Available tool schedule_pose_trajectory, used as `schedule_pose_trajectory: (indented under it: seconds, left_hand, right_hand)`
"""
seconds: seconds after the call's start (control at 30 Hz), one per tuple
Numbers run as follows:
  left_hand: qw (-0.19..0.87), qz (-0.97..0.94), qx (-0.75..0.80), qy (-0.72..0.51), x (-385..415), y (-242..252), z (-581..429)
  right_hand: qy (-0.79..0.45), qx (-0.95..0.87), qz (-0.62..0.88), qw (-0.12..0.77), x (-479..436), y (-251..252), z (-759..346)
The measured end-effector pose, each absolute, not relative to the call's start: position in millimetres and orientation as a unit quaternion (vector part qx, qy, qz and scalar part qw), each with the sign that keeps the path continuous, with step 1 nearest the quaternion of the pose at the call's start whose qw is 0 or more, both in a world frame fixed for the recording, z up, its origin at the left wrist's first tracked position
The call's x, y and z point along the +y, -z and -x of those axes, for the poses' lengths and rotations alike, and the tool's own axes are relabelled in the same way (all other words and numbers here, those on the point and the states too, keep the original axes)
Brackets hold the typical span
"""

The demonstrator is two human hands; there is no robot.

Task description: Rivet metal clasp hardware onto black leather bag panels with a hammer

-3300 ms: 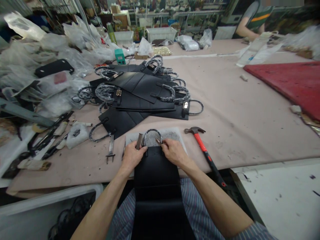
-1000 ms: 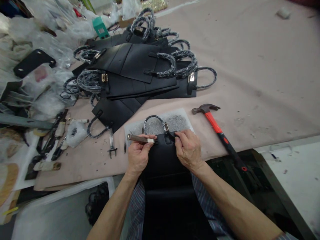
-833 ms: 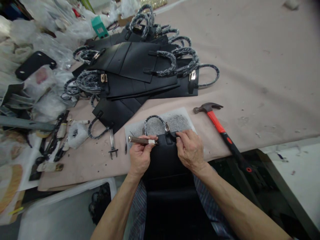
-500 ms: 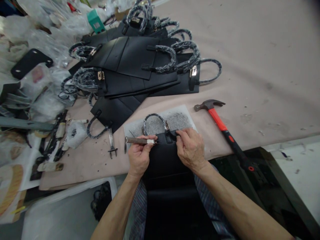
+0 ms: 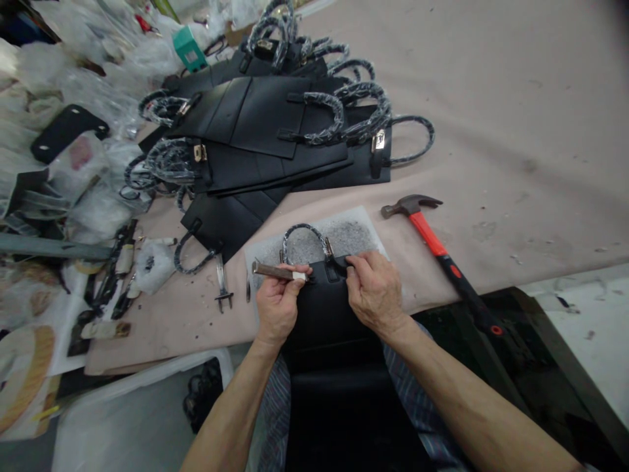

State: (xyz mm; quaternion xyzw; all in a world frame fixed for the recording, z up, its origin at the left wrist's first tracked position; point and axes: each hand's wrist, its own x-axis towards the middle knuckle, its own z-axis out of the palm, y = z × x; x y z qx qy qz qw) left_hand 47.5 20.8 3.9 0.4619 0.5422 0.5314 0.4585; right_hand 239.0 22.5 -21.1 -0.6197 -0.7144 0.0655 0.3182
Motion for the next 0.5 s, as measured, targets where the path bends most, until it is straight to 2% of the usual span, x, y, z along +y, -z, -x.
schedule_pose_trajectory:
  seconds: [0.5]
  left_hand:
    - [0.451,-0.453,0.552,-0.535,21.0,-0.2,-50.0]
  right_hand:
    - [-0.077,-0.709,0.625,0.318,22.1,20.3,-238.6]
